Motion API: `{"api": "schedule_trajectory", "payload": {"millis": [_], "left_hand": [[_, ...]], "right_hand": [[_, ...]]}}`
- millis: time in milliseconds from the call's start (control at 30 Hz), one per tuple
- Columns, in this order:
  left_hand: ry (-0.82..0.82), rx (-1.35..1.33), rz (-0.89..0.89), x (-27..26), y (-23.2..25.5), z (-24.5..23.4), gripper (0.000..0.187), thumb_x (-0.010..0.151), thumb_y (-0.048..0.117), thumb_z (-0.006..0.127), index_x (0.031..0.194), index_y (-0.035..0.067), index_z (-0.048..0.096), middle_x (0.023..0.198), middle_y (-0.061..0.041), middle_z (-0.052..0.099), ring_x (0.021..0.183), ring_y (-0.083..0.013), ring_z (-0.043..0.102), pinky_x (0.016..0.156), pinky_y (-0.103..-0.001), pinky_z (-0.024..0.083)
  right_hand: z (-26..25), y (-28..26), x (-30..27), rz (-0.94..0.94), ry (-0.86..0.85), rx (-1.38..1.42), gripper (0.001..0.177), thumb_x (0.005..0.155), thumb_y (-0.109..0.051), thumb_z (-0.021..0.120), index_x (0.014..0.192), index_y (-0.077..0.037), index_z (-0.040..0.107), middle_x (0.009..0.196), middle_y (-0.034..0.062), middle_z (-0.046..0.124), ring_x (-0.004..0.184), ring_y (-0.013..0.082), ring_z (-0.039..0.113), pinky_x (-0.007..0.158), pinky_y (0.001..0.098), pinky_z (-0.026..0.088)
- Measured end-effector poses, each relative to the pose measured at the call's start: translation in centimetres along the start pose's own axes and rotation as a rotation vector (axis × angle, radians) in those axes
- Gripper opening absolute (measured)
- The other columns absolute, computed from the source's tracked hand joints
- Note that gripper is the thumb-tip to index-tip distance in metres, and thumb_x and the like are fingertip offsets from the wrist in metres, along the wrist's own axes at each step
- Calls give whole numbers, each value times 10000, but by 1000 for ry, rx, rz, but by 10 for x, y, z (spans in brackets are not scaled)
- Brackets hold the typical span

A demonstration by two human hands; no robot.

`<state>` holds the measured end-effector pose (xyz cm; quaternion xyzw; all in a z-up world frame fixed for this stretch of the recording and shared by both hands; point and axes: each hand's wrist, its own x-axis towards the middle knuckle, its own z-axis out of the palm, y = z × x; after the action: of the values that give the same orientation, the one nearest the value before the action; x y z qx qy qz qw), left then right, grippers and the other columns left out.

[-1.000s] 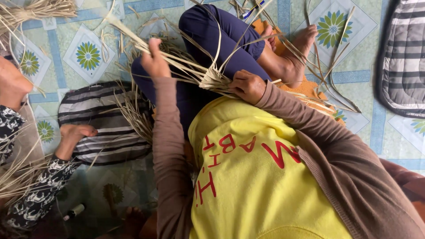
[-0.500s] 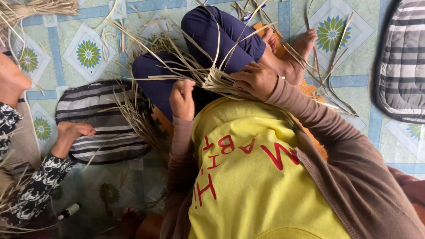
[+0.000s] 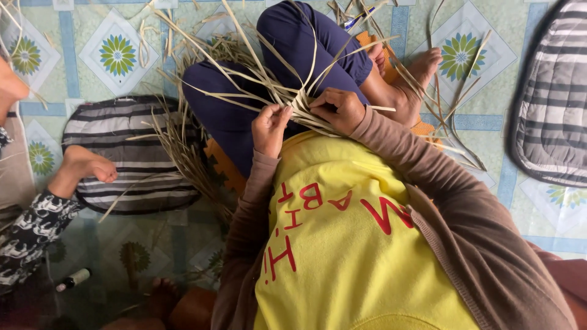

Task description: Weaving dried plant fibers into a mat using hands while sitting on the floor.

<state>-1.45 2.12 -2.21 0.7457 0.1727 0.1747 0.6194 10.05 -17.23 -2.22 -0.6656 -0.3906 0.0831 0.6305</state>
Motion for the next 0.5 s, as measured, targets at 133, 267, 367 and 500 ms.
{"api": "schedule_trajectory", "payload": {"millis": [133,267,367,500], "left_hand": [[53,227,27,6,20,0,233,928,380,830,974,159,775,861,37,658,903,-121,583,915,-317,502],[-6,-188,-205,10,33,11,246,942,339,815,835,143,713,744,48,539,816,-56,456,865,-305,433],[-3,-264,-293,10,3,14,264,930,349,840,1052,117,806,1016,-21,743,987,-126,606,979,-355,452],[2,-184,-298,16,66,18,320,851,382,879,720,155,695,699,44,545,796,-65,475,825,-284,406]], "right_hand": [[3,5,-3,6,11,-31,119,931,-74,828,1022,-27,768,899,131,719,843,326,726,767,423,585],[5,2,0,6,-34,-104,130,920,-116,840,1011,-54,773,906,106,710,848,306,722,782,424,590],[4,-12,6,7,-97,-185,112,909,-84,834,984,-44,762,861,109,714,792,302,718,734,411,598],[-3,-12,20,45,-207,-197,106,902,-49,821,984,-36,755,811,129,714,725,322,715,673,418,593]]}}
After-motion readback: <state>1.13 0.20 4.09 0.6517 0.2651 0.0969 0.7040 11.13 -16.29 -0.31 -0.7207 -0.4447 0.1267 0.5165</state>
